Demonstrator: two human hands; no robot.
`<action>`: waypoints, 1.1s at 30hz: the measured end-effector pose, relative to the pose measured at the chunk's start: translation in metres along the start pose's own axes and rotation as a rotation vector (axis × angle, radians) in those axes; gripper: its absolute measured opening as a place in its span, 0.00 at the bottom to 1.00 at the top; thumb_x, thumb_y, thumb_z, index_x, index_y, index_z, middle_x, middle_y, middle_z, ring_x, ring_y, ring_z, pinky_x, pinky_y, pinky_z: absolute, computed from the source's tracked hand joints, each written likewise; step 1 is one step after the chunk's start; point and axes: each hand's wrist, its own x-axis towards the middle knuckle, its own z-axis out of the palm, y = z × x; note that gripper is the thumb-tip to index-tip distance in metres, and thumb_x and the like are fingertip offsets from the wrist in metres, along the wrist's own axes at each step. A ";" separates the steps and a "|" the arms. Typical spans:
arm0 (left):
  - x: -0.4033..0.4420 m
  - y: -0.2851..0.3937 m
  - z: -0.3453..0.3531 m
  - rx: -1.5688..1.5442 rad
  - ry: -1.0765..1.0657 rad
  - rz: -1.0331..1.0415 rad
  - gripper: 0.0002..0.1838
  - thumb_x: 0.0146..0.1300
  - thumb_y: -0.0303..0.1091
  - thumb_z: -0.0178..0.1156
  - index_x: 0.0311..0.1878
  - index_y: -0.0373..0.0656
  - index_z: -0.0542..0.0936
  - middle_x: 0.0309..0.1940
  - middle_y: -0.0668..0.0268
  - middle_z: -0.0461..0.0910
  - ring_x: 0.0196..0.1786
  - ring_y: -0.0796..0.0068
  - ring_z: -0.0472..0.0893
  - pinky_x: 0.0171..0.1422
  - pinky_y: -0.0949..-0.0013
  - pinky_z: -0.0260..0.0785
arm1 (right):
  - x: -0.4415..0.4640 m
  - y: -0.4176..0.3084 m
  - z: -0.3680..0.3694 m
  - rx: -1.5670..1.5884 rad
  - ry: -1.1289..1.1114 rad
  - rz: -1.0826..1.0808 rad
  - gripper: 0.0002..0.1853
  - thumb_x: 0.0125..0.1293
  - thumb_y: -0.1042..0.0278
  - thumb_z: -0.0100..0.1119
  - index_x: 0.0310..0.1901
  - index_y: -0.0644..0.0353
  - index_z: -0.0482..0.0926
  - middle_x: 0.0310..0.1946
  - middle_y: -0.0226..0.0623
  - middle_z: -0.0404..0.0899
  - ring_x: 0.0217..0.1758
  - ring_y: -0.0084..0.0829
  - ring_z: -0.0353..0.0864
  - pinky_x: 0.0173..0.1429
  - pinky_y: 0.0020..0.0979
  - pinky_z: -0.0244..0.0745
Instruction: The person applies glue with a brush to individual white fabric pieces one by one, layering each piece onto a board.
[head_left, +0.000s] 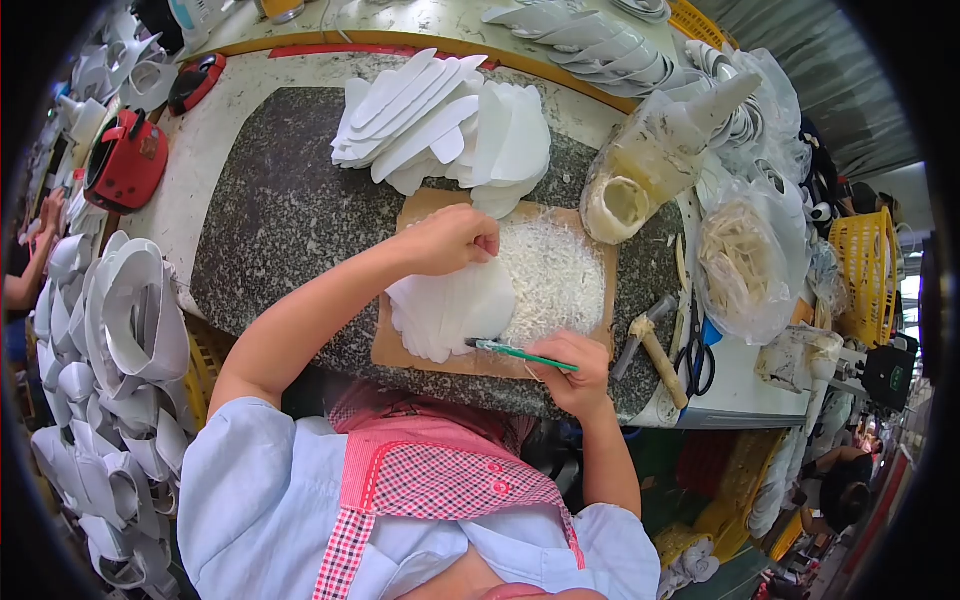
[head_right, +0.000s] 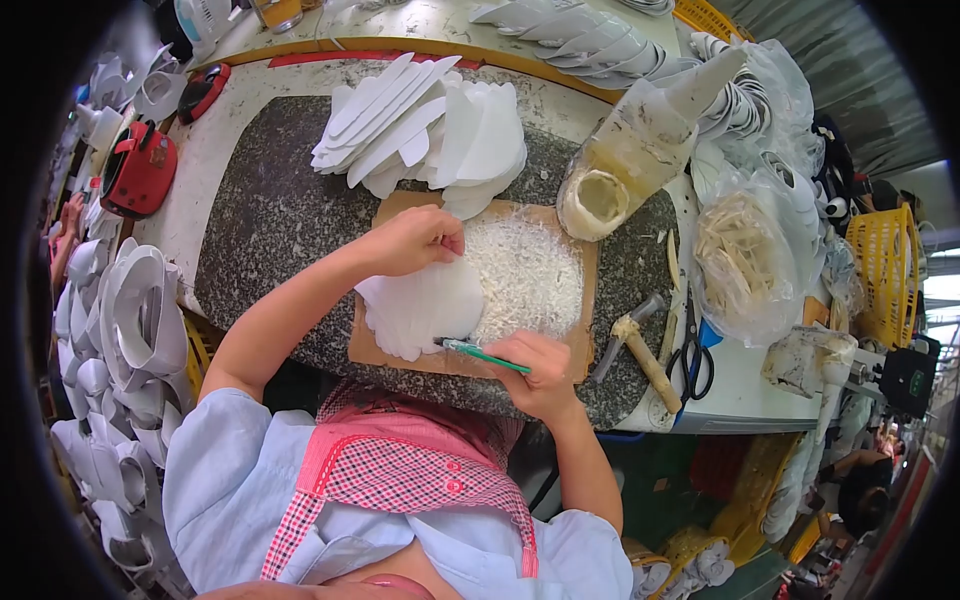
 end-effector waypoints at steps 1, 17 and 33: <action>0.001 0.001 0.001 0.011 0.006 0.026 0.05 0.54 0.27 0.60 0.35 0.40 0.77 0.34 0.60 0.77 0.45 0.62 0.73 0.50 0.62 0.65 | -0.001 -0.001 -0.001 0.021 0.040 0.007 0.05 0.50 0.78 0.65 0.30 0.63 0.80 0.21 0.38 0.78 0.22 0.33 0.77 0.26 0.28 0.67; -0.005 -0.005 0.007 0.107 0.177 0.124 0.08 0.54 0.35 0.64 0.33 0.42 0.81 0.31 0.62 0.79 0.40 0.59 0.77 0.46 0.59 0.68 | 0.004 0.001 0.000 -0.011 0.086 -0.009 0.06 0.48 0.80 0.64 0.30 0.62 0.80 0.21 0.38 0.77 0.21 0.36 0.76 0.26 0.30 0.68; -0.071 0.001 0.066 0.704 0.508 0.697 0.07 0.41 0.35 0.55 0.27 0.45 0.73 0.26 0.73 0.73 0.35 0.75 0.72 0.34 0.73 0.62 | 0.038 0.032 -0.015 0.124 0.257 0.301 0.03 0.54 0.81 0.61 0.32 0.66 0.80 0.23 0.36 0.78 0.26 0.23 0.77 0.30 0.24 0.69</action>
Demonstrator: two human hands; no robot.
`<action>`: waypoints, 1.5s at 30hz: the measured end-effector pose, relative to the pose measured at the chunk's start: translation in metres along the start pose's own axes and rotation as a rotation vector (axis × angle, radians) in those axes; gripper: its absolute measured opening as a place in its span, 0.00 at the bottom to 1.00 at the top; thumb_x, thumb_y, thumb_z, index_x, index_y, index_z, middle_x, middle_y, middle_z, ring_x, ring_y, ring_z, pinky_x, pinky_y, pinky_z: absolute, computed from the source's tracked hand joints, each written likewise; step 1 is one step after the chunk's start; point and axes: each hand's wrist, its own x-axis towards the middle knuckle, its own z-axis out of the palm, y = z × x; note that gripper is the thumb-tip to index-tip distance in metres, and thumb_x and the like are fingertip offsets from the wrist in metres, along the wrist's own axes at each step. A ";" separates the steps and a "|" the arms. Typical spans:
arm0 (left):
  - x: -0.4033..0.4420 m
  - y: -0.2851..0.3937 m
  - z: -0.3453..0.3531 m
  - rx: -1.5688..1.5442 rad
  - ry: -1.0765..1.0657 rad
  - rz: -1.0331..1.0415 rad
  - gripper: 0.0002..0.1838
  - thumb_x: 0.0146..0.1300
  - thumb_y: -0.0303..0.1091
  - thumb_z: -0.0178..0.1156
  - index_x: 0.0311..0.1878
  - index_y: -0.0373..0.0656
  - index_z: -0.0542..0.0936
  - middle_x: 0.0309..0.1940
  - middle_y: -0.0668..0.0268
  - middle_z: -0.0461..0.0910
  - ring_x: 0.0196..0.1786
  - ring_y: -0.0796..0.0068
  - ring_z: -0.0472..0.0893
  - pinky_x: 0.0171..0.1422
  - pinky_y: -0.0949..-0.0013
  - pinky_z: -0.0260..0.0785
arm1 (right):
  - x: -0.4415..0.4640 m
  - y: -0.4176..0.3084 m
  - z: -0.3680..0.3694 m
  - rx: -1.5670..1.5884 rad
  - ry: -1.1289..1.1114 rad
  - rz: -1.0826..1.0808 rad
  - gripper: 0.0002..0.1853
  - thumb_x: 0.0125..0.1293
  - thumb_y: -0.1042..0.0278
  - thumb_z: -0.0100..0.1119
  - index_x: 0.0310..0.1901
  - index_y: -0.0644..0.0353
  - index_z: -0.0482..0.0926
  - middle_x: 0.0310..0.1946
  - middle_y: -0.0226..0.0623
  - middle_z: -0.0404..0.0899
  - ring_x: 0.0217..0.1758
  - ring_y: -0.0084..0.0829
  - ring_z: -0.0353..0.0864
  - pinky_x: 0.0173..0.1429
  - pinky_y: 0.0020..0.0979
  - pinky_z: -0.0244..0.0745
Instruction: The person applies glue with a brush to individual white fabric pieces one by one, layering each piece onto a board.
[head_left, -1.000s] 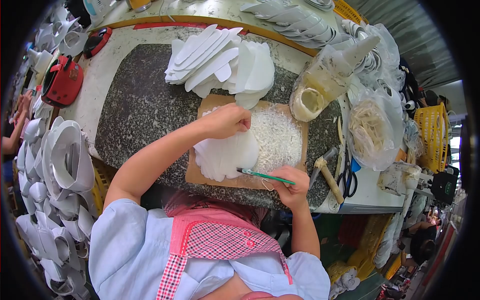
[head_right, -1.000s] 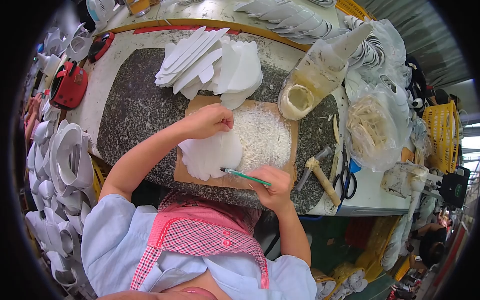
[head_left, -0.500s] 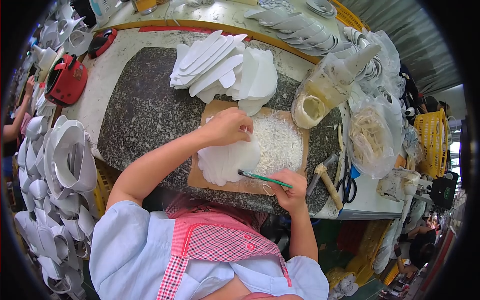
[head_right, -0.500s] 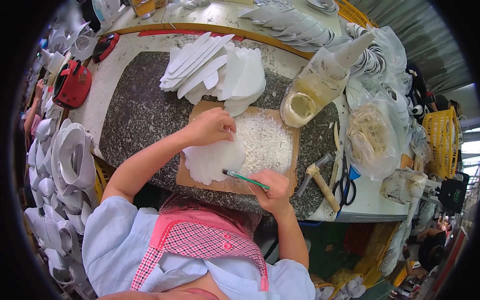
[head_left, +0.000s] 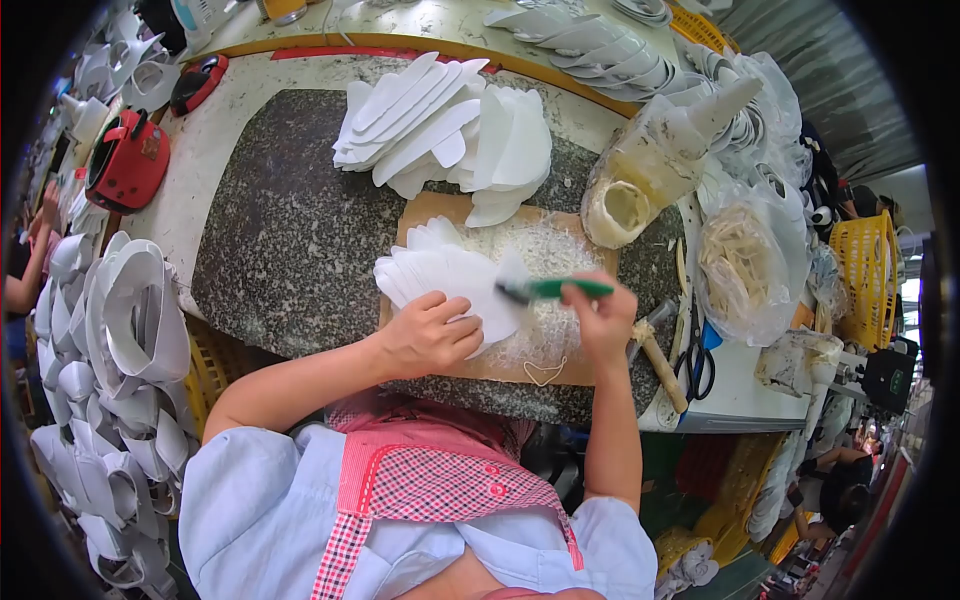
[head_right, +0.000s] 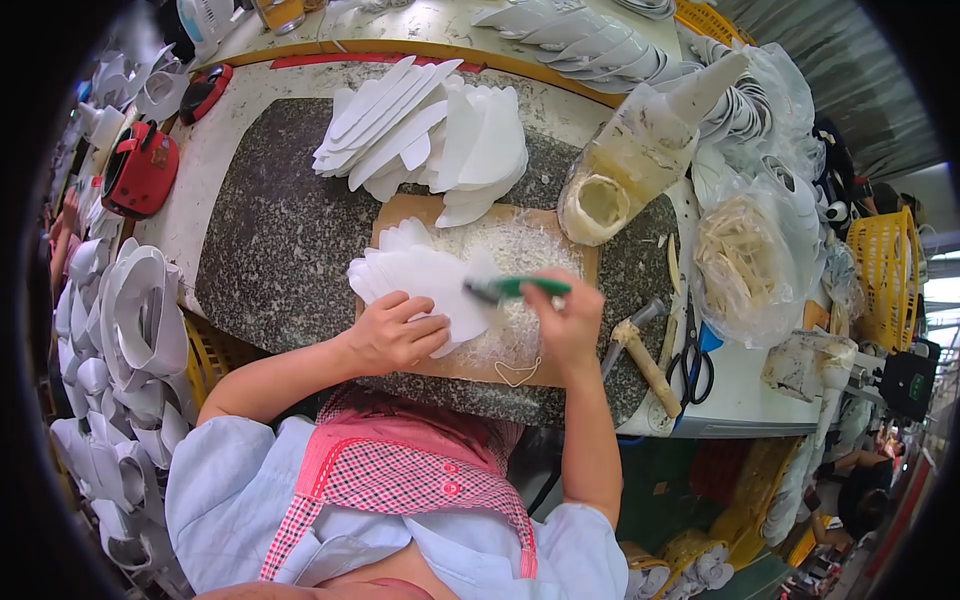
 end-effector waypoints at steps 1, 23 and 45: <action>0.000 0.002 0.001 -0.003 -0.012 -0.003 0.07 0.41 0.35 0.55 0.26 0.46 0.73 0.26 0.72 0.73 0.36 0.76 0.73 0.34 0.73 0.62 | 0.012 0.005 0.002 -0.013 0.054 -0.043 0.03 0.54 0.80 0.62 0.32 0.65 0.80 0.23 0.35 0.78 0.26 0.24 0.77 0.30 0.24 0.69; 0.035 -0.073 -0.013 -0.085 0.099 -0.339 0.12 0.47 0.32 0.65 0.37 0.42 0.80 0.38 0.64 0.75 0.46 0.64 0.72 0.50 0.66 0.68 | -0.028 -0.016 0.009 -0.293 -0.270 -0.445 0.08 0.47 0.84 0.61 0.31 0.63 0.81 0.22 0.41 0.76 0.24 0.35 0.77 0.30 0.27 0.70; 0.039 -0.044 0.008 -0.703 0.229 -0.851 0.11 0.44 0.20 0.65 0.35 0.41 0.82 0.27 0.65 0.81 0.29 0.68 0.78 0.35 0.70 0.72 | 0.033 0.010 -0.063 -0.028 0.258 -0.033 0.02 0.57 0.81 0.60 0.33 0.67 0.79 0.25 0.32 0.77 0.26 0.19 0.74 0.29 0.20 0.66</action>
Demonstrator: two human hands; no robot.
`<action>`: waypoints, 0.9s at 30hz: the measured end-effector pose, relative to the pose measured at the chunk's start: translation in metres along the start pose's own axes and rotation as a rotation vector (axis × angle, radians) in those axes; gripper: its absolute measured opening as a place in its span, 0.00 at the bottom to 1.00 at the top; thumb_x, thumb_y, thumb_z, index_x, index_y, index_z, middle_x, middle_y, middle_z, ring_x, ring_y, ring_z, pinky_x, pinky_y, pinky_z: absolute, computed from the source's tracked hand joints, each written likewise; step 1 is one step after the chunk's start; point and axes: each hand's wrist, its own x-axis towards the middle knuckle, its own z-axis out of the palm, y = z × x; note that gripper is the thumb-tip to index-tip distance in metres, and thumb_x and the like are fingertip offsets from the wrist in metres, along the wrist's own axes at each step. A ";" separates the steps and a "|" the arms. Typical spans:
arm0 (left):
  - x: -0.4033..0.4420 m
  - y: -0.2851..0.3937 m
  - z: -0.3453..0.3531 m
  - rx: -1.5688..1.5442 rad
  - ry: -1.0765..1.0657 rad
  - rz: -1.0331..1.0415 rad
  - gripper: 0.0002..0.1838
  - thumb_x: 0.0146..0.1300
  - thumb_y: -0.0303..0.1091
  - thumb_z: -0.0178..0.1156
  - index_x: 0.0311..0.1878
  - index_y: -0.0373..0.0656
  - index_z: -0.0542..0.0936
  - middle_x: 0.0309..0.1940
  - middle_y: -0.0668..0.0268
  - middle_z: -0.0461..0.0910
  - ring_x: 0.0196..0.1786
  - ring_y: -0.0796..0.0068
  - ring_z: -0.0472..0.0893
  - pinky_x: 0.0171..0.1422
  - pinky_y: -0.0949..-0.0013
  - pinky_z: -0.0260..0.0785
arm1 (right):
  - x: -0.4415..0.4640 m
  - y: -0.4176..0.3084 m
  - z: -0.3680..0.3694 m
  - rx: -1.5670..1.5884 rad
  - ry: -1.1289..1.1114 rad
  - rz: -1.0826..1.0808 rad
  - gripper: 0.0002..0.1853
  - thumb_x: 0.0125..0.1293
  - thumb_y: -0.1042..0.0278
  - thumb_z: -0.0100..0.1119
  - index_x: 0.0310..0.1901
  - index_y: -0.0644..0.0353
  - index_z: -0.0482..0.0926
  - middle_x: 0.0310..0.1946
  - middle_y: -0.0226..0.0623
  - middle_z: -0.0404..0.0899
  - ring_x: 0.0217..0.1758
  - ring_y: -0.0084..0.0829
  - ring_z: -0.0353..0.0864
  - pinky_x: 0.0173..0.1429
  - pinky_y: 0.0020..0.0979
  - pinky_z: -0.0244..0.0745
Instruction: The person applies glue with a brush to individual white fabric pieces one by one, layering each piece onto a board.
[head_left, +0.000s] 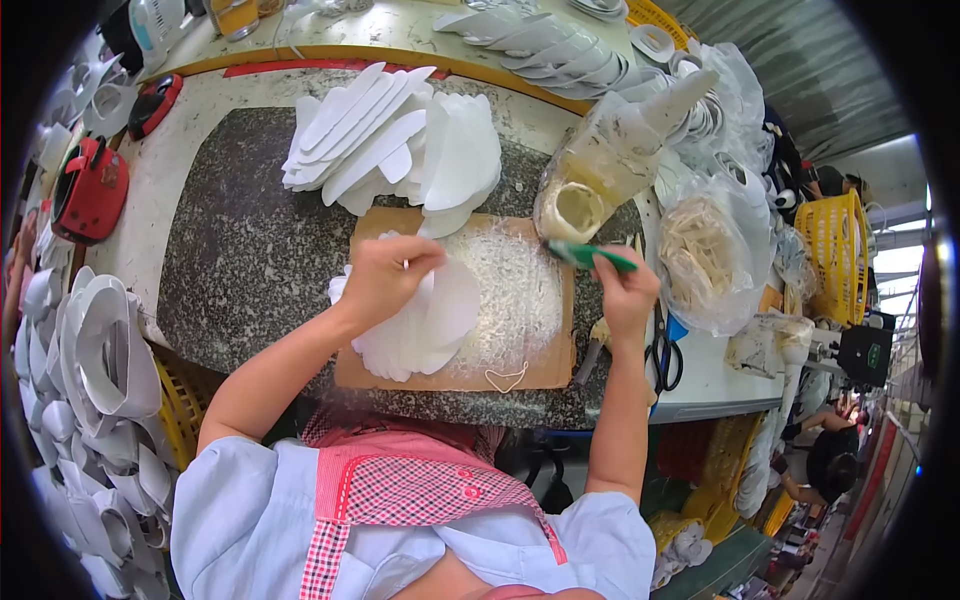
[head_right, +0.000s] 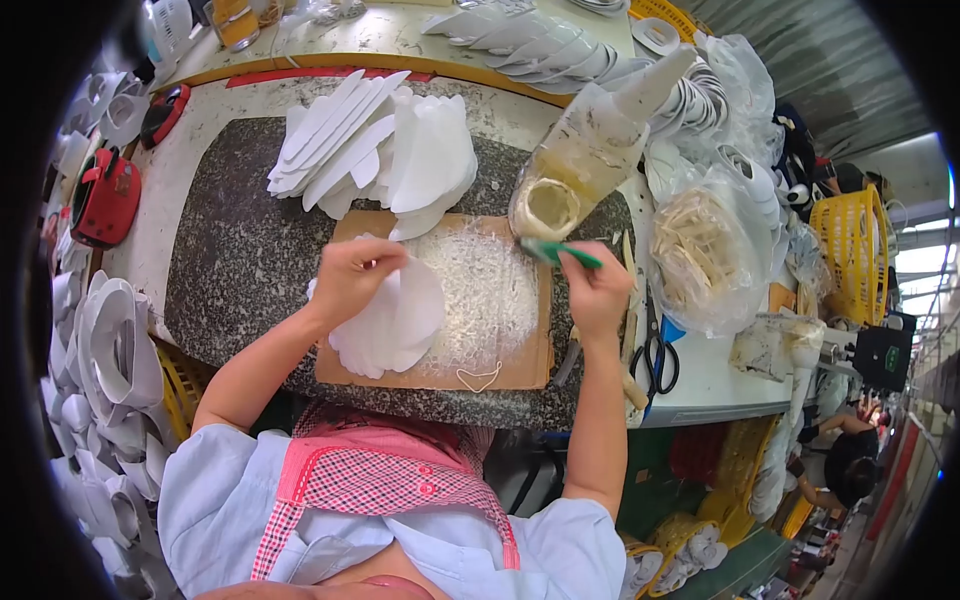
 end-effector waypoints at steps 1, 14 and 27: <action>0.001 0.008 -0.004 0.013 0.074 0.076 0.11 0.45 0.20 0.64 0.35 0.41 0.83 0.29 0.64 0.82 0.29 0.67 0.79 0.35 0.70 0.72 | 0.008 0.002 0.007 -0.035 0.021 -0.068 0.02 0.57 0.81 0.60 0.33 0.67 0.79 0.24 0.32 0.77 0.26 0.19 0.73 0.30 0.20 0.66; -0.070 -0.006 -0.011 0.570 -0.236 0.772 0.15 0.39 0.31 0.58 0.35 0.40 0.78 0.40 0.65 0.77 0.44 0.67 0.76 0.42 0.69 0.72 | -0.040 -0.028 0.037 0.190 -0.277 0.253 0.02 0.56 0.79 0.61 0.31 0.67 0.79 0.24 0.33 0.77 0.25 0.20 0.76 0.29 0.22 0.70; -0.062 -0.007 -0.002 0.281 -0.143 0.334 0.07 0.45 0.26 0.61 0.31 0.40 0.79 0.29 0.65 0.79 0.33 0.68 0.76 0.34 0.68 0.69 | -0.062 -0.039 0.037 0.145 -0.663 0.241 0.03 0.51 0.80 0.64 0.29 0.65 0.81 0.23 0.36 0.79 0.24 0.26 0.78 0.28 0.25 0.69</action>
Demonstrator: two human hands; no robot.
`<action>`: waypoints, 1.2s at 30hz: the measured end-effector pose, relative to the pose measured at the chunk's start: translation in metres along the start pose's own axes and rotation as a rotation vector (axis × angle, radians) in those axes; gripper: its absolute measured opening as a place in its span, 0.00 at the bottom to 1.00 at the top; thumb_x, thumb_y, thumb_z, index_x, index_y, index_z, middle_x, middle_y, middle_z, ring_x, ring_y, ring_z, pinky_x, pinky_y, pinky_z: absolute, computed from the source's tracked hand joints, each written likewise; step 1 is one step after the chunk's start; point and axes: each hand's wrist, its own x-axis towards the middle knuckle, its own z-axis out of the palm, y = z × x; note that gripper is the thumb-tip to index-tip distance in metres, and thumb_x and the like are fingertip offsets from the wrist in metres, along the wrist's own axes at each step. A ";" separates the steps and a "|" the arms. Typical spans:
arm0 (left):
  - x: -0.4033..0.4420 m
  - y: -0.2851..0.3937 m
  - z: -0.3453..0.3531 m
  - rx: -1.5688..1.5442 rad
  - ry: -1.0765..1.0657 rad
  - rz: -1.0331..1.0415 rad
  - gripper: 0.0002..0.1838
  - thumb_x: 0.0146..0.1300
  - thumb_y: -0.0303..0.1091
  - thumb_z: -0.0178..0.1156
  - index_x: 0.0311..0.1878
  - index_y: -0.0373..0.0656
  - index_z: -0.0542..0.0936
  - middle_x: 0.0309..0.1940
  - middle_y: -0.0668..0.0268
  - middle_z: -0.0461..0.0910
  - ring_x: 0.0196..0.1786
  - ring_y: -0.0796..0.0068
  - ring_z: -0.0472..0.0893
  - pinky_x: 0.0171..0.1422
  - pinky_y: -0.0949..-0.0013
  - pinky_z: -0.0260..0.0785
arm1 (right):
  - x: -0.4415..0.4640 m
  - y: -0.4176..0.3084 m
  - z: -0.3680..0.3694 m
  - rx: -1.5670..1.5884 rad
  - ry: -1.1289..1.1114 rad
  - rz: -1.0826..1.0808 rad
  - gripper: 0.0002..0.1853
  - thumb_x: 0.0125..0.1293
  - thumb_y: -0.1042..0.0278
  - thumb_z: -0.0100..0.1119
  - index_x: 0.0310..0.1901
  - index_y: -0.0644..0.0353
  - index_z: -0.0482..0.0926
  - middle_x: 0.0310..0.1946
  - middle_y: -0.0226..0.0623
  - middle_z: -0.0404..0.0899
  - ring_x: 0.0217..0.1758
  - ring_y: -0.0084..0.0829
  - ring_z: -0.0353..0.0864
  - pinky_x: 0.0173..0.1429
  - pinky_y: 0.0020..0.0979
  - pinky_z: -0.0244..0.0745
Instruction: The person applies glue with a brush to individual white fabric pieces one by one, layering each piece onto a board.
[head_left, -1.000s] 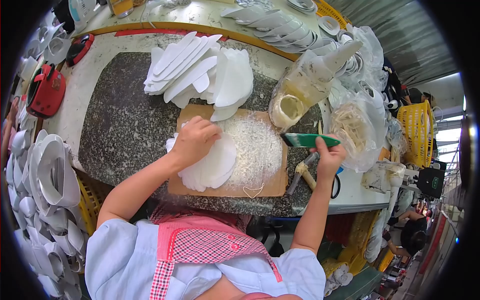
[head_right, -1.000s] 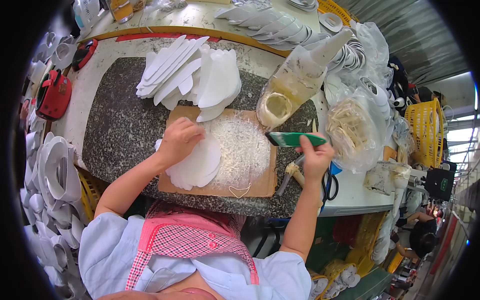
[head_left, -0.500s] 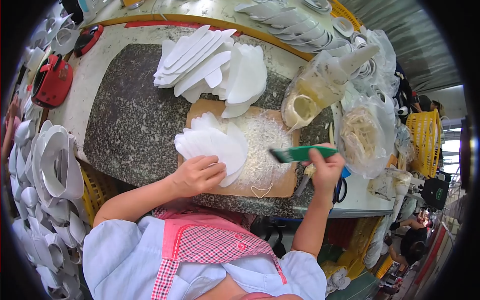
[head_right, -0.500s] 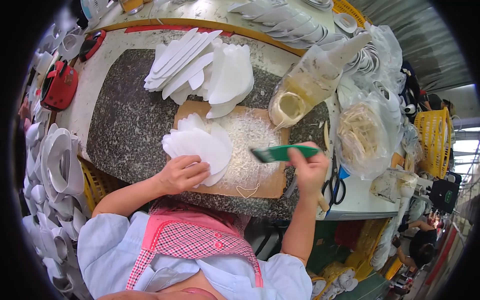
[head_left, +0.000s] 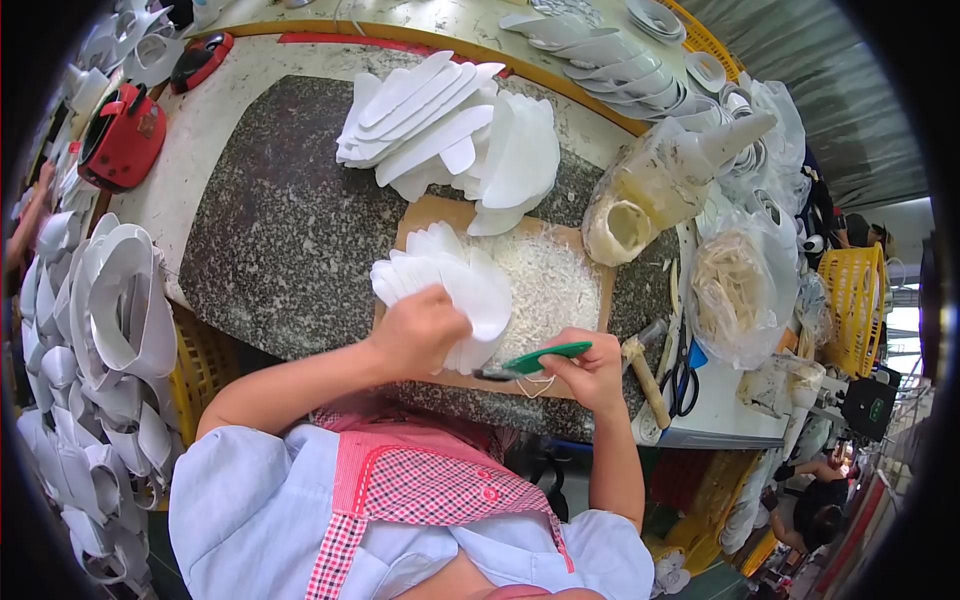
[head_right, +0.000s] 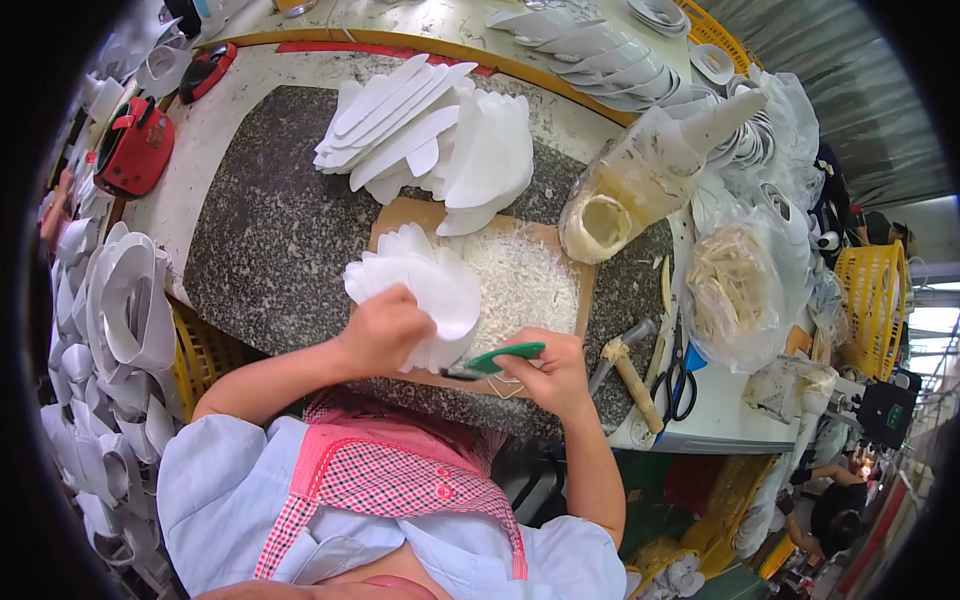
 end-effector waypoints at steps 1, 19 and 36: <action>0.009 0.002 -0.006 -0.110 0.016 -0.141 0.04 0.48 0.24 0.61 0.29 0.40 0.79 0.28 0.64 0.78 0.32 0.68 0.75 0.33 0.68 0.69 | 0.001 0.002 0.004 -0.066 0.035 -0.049 0.03 0.52 0.81 0.63 0.29 0.66 0.81 0.23 0.35 0.79 0.24 0.24 0.77 0.28 0.24 0.69; 0.043 -0.022 -0.016 0.195 -0.075 -0.067 0.11 0.49 0.25 0.64 0.38 0.39 0.80 0.34 0.62 0.75 0.43 0.60 0.73 0.47 0.63 0.68 | -0.004 0.006 0.009 -0.304 0.141 -0.476 0.06 0.48 0.80 0.62 0.30 0.61 0.81 0.20 0.36 0.77 0.22 0.33 0.77 0.26 0.28 0.69; 0.047 0.010 -0.030 0.354 0.285 0.449 0.08 0.43 0.28 0.60 0.29 0.39 0.76 0.32 0.64 0.77 0.32 0.70 0.76 0.31 0.71 0.67 | 0.001 0.004 -0.077 0.129 0.759 -0.232 0.06 0.60 0.73 0.61 0.31 0.67 0.76 0.25 0.35 0.77 0.22 0.24 0.75 0.26 0.24 0.70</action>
